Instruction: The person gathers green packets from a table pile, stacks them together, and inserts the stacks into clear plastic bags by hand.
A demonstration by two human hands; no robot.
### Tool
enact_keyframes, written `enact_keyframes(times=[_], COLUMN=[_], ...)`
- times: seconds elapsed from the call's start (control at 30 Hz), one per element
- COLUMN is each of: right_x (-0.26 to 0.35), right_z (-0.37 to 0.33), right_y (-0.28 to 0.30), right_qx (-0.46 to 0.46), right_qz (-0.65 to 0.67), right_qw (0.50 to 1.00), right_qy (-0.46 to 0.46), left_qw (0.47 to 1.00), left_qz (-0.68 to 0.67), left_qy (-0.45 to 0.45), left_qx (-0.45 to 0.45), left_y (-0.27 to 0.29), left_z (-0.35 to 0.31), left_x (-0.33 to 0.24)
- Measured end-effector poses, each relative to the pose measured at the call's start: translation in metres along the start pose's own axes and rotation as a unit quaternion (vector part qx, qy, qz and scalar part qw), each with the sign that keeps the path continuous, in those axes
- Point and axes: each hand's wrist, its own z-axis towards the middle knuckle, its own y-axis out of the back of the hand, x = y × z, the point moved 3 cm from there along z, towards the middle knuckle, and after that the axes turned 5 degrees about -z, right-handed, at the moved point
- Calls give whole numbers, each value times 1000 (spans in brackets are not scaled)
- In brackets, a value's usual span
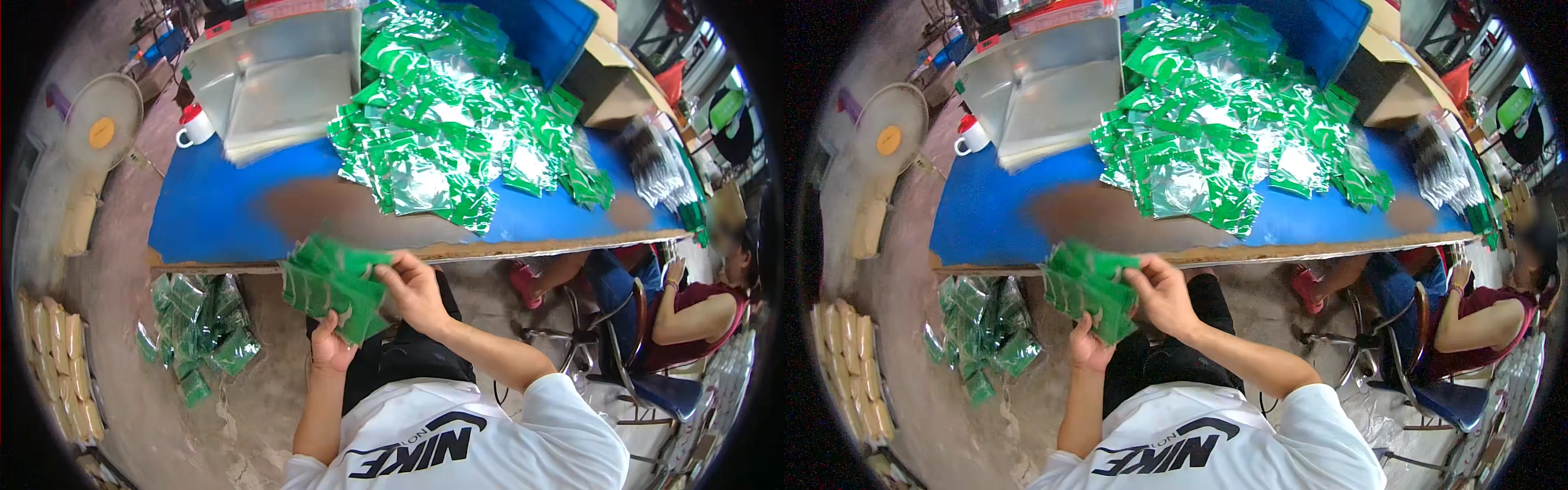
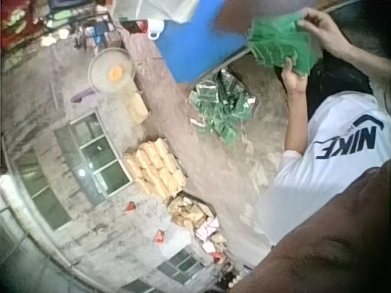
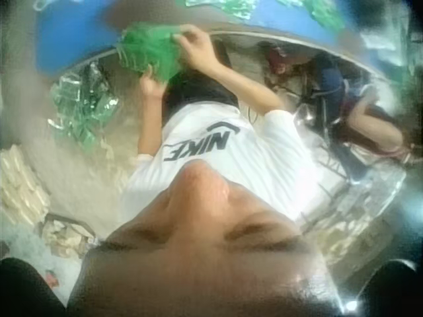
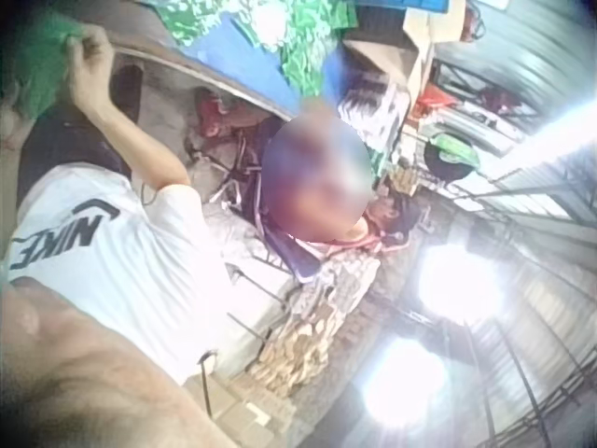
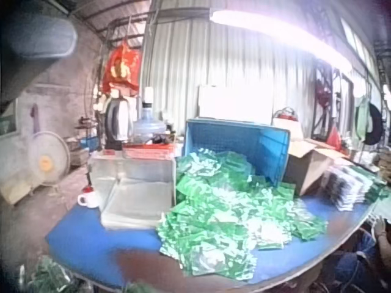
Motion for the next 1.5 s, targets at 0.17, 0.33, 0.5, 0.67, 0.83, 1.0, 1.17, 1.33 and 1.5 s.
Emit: enact_keyframes(times=[0.17,0.33,0.5,0.67,0.83,1.0,1.17,1.33,1.5], right_x=[36,12,15,27,33,13,10,28,2], right_z=[55,32,-7,33,69,33,55,129,79], right_y=[51,69,36,36,76,54,27,42,21], right_qx=[-6,179,-87,9,-38,117,233,-127,162], right_qz=[-585,-668,-205,-306,-712,-516,-335,-575,-550], right_qw=[767,665,973,950,668,811,910,741,753], right_qy=[262,284,54,59,213,250,78,323,323], left_qw=[990,992,999,996,988,987,978,984,990], left_qz=[113,109,18,82,141,158,204,165,113], left_qy=[-73,-64,26,-31,-56,-28,-40,-39,-69], left_qx=[-45,-23,36,-18,-37,-2,-35,-52,-57], left_y=[-10,9,4,-12,-5,-1,-5,-3,22], left_z=[8,-9,-6,10,3,1,15,11,-11], left_x=[-6,-17,1,-1,-10,-21,-17,-11,-35])
